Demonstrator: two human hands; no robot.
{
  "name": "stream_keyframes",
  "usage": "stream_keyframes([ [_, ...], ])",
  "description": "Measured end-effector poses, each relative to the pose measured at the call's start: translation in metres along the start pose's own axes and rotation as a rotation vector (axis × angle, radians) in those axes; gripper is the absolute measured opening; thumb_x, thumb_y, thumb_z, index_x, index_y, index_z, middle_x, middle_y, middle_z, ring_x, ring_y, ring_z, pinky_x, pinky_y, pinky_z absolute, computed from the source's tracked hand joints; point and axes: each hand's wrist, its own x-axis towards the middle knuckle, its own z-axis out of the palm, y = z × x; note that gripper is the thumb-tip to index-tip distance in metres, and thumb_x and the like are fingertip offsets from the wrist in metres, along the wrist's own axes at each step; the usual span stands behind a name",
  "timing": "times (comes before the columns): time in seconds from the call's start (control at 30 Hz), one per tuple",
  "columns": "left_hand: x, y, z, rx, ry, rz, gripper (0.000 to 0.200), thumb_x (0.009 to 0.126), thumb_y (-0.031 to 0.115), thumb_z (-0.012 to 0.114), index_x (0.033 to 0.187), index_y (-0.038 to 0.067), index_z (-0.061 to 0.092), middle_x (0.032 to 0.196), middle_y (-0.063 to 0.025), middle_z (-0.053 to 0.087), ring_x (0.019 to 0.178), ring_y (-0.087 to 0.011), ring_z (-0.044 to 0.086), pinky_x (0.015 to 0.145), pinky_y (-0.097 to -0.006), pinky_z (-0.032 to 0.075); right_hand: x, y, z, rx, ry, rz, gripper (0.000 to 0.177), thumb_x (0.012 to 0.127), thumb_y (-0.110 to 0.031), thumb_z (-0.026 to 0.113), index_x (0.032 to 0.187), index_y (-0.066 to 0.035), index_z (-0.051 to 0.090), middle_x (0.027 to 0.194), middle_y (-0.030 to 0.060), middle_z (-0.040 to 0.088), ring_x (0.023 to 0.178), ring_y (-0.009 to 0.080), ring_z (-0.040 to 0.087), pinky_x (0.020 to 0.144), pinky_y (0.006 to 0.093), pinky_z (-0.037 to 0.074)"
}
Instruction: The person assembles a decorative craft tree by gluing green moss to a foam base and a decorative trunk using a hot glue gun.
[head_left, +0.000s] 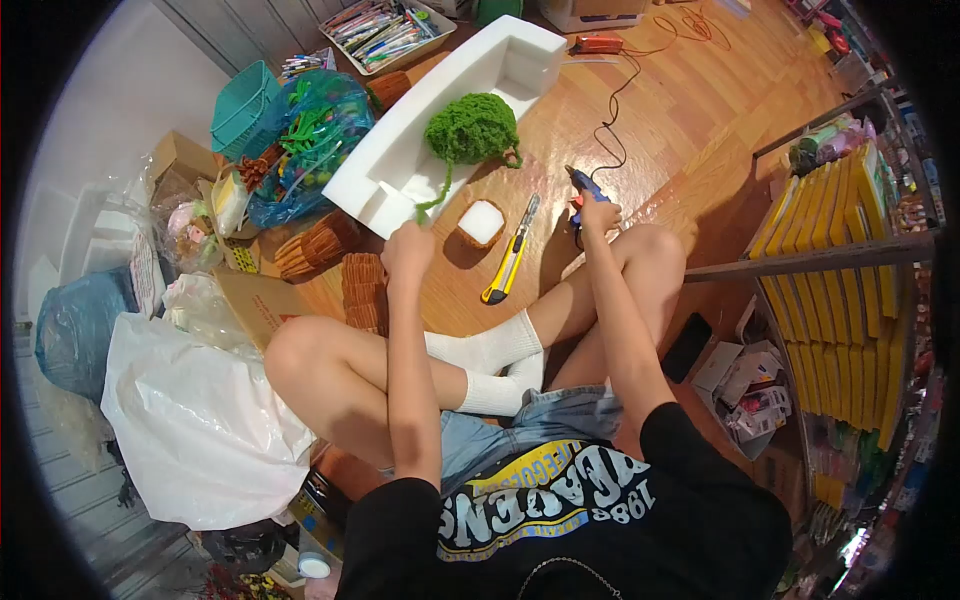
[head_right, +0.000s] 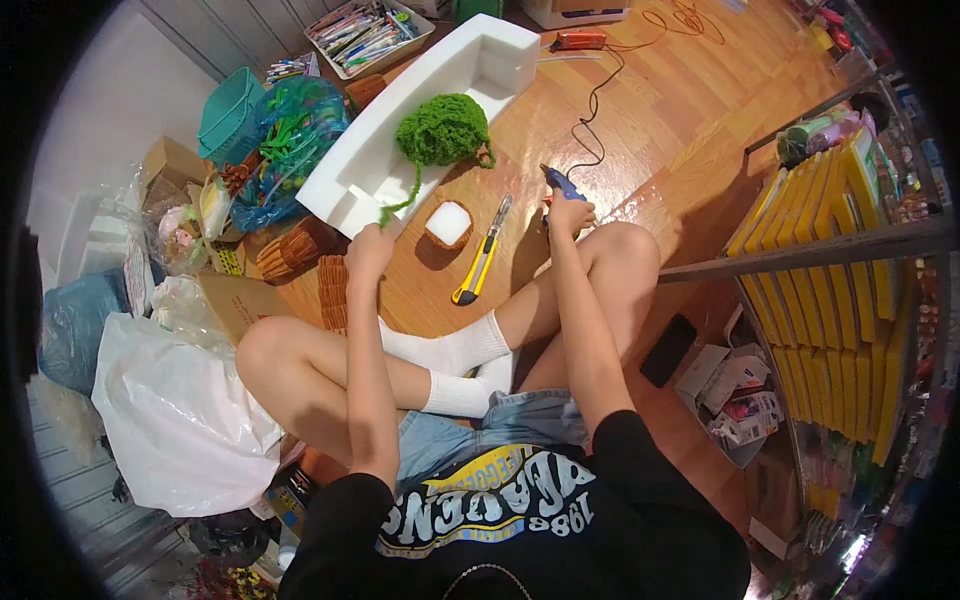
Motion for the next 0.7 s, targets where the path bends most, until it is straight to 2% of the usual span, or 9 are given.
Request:
stream_keyframes([
  [0.07,-0.014,0.008,-0.013,0.057,0.033,-0.024,0.046,0.088,0.035,0.044,0.111,-0.004,0.051,0.102,-0.0297,0.061,0.097,-0.0432,0.059,0.087,-0.0480,0.044,0.000,-0.002,0.009,-0.100,-0.096,0.203,0.073,0.067,-0.042,0.072,0.117,0.006,0.051,0.123,0.0244,0.049,0.108,0.0375,0.054,0.092,0.0448,0.043],
  [0.17,-0.028,0.012,-0.033,0.067,0.119,-0.053,0.036,0.087,0.027,0.045,0.111,0.001,0.051,0.100,-0.0280,0.062,0.095,-0.0434,0.059,0.085,-0.0487,0.045,0.018,0.015,0.031,-0.133,-0.063,0.107,0.063,0.067,-0.039,0.072,0.107,0.008,0.059,0.119,0.0239,0.054,0.105,0.0377,0.057,0.089,0.0444,0.045],
  [0.2,-0.031,0.011,-0.038,0.022,0.171,-0.060,0.031,0.087,0.021,0.045,0.110,0.003,0.050,0.099,-0.0268,0.063,0.094,-0.0432,0.059,0.084,-0.0492,0.045,0.024,0.017,0.025,-0.072,-0.219,0.107,0.054,0.067,-0.035,0.074,0.097,0.009,0.063,0.111,0.0234,0.060,0.093,0.0366,0.063,0.082,0.0423,0.049],
  [0.3,-0.032,0.003,-0.045,-0.163,0.239,0.074,0.025,0.086,0.013,0.041,0.108,0.002,0.047,0.094,-0.0253,0.064,0.091,-0.0427,0.060,0.079,-0.0509,0.044,0.039,0.029,0.037,0.183,-0.241,0.106,0.059,0.069,-0.044,0.074,0.096,0.006,0.065,0.102,0.0261,0.061,0.105,0.0364,0.056,0.088,0.0427,0.047],
  [0.47,-0.022,-0.002,-0.035,-0.407,0.130,0.179,0.024,0.086,0.005,0.039,0.107,0.000,0.049,0.094,-0.0204,0.064,0.088,-0.0318,0.063,0.078,-0.0408,0.047,0.015,0.009,0.012,0.151,-0.139,0.090,0.054,0.073,-0.032,0.071,0.106,0.009,0.056,0.115,0.0272,0.051,0.097,0.0410,0.057,0.086,0.0451,0.046],
  [0.53,-0.018,0.000,-0.031,-0.550,0.042,0.161,0.026,0.085,0.004,0.040,0.108,-0.002,0.050,0.097,-0.0180,0.064,0.089,-0.0274,0.064,0.078,-0.0364,0.048,0.001,-0.006,-0.003,0.066,-0.021,-0.080,0.047,0.071,-0.019,0.069,0.107,0.008,0.053,0.115,0.0266,0.051,0.096,0.0403,0.059,0.083,0.0430,0.048],
  [0.6,-0.016,0.003,-0.027,-1.100,-0.242,0.263,0.034,0.082,-0.002,0.041,0.114,-0.004,0.052,0.106,-0.0136,0.062,0.095,-0.0202,0.063,0.081,-0.0296,0.047,-0.009,-0.012,-0.018,0.026,-0.027,-0.246,0.046,0.071,-0.016,0.067,0.108,0.007,0.052,0.116,0.0268,0.048,0.095,0.0414,0.058,0.082,0.0437,0.048],
  [0.67,-0.011,0.001,-0.016,-1.073,-0.182,0.361,0.037,0.083,-0.004,0.042,0.119,-0.004,0.050,0.111,-0.0133,0.060,0.101,-0.0191,0.060,0.082,-0.0283,0.049,-0.017,-0.015,-0.028,-0.014,-0.037,-0.411,0.045,0.071,-0.014,0.065,0.109,0.005,0.050,0.118,0.0269,0.045,0.093,0.0425,0.058,0.082,0.0445,0.048],
  [0.7,-0.010,0.004,-0.013,-1.042,-0.125,0.467,0.040,0.085,-0.006,0.043,0.125,-0.004,0.047,0.116,-0.0130,0.057,0.108,-0.0179,0.058,0.084,-0.0270,0.050,-0.018,-0.018,-0.031,0.059,-0.102,-0.469,0.041,0.071,-0.014,0.066,0.105,0.003,0.052,0.102,0.0224,0.049,0.086,0.0384,0.058,0.077,0.0427,0.048],
])
